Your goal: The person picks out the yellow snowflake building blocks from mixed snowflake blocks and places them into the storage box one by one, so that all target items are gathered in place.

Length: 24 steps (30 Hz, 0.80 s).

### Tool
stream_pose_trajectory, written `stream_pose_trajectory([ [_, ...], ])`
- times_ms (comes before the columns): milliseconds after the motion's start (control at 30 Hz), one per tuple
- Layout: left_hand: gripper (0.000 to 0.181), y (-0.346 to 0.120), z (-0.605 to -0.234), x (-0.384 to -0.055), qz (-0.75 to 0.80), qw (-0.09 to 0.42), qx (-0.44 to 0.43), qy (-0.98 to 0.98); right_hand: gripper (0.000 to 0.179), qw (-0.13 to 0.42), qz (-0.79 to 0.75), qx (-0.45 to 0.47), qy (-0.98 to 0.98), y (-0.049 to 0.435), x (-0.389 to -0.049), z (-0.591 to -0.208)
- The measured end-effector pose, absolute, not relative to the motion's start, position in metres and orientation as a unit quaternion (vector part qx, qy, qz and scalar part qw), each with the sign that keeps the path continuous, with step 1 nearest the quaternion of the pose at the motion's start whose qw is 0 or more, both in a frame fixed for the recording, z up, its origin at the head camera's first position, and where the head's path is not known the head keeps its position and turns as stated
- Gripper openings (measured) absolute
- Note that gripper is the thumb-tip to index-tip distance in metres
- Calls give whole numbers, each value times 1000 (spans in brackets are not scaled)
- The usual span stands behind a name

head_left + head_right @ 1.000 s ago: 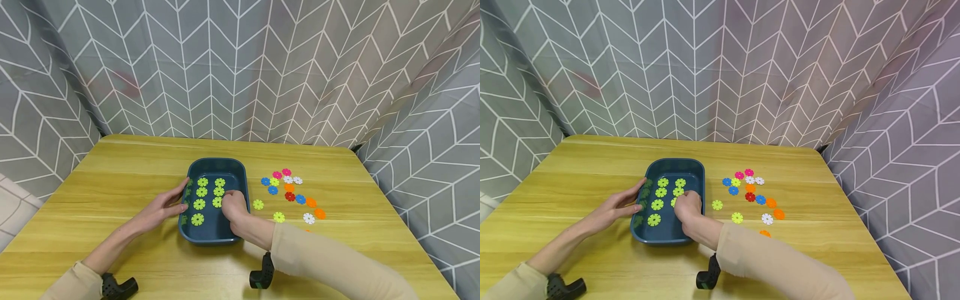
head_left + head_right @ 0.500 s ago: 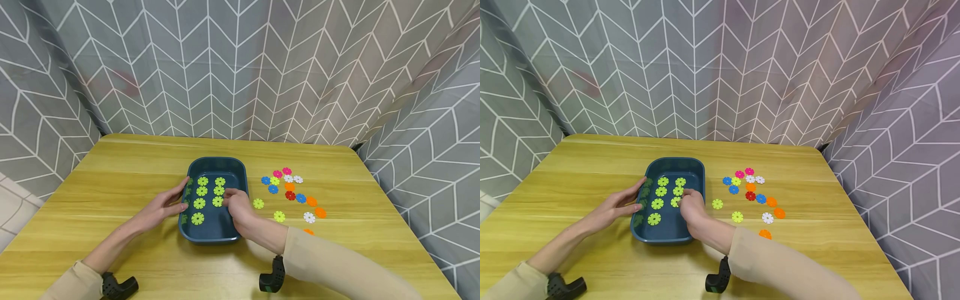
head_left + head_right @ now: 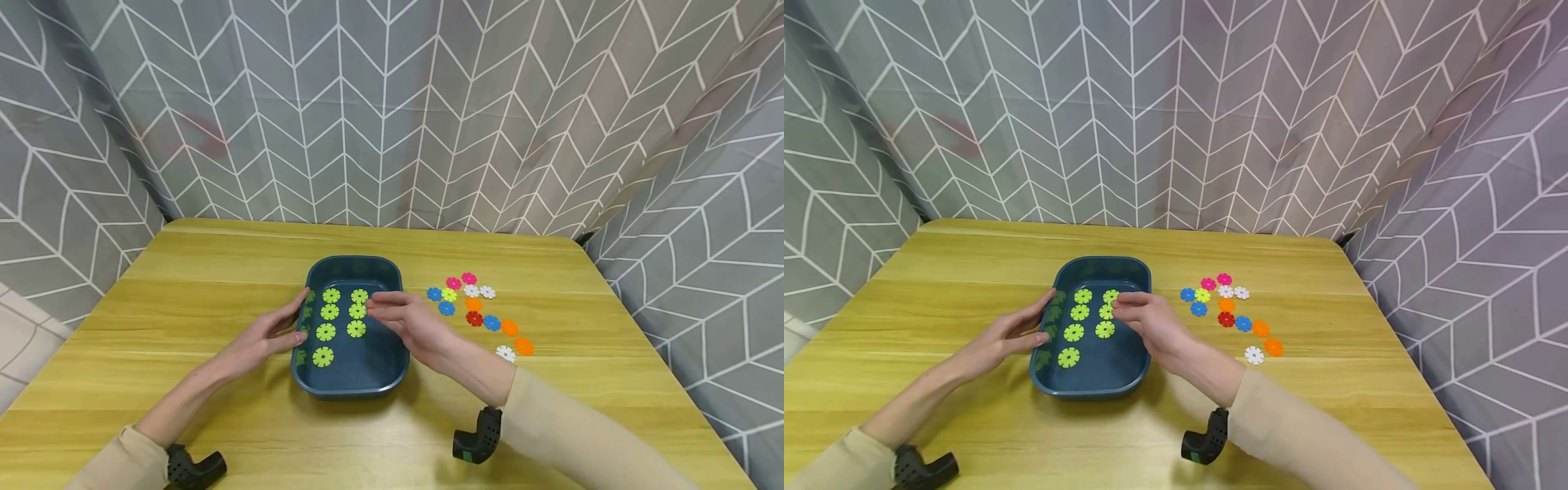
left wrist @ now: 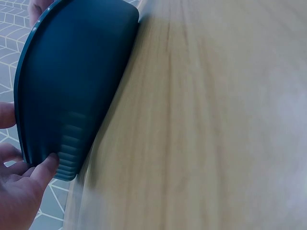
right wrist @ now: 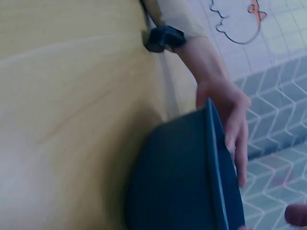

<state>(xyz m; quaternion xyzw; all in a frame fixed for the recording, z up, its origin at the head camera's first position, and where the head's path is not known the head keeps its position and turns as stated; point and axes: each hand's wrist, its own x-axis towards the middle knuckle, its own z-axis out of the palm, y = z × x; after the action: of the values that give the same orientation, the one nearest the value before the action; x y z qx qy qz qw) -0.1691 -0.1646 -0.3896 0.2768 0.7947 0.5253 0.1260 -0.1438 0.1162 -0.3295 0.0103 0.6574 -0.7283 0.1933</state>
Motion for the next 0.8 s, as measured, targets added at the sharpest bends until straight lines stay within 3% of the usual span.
stream_pose_trajectory([
  [233,71,-164,-391,-169,522,123,275,798,40,186,-715,-18,673,153,-153,-332],
  [800,71,-165,-391,-169,519,124,268,802,48,122,-709,25,694,218,-185,-363],
])
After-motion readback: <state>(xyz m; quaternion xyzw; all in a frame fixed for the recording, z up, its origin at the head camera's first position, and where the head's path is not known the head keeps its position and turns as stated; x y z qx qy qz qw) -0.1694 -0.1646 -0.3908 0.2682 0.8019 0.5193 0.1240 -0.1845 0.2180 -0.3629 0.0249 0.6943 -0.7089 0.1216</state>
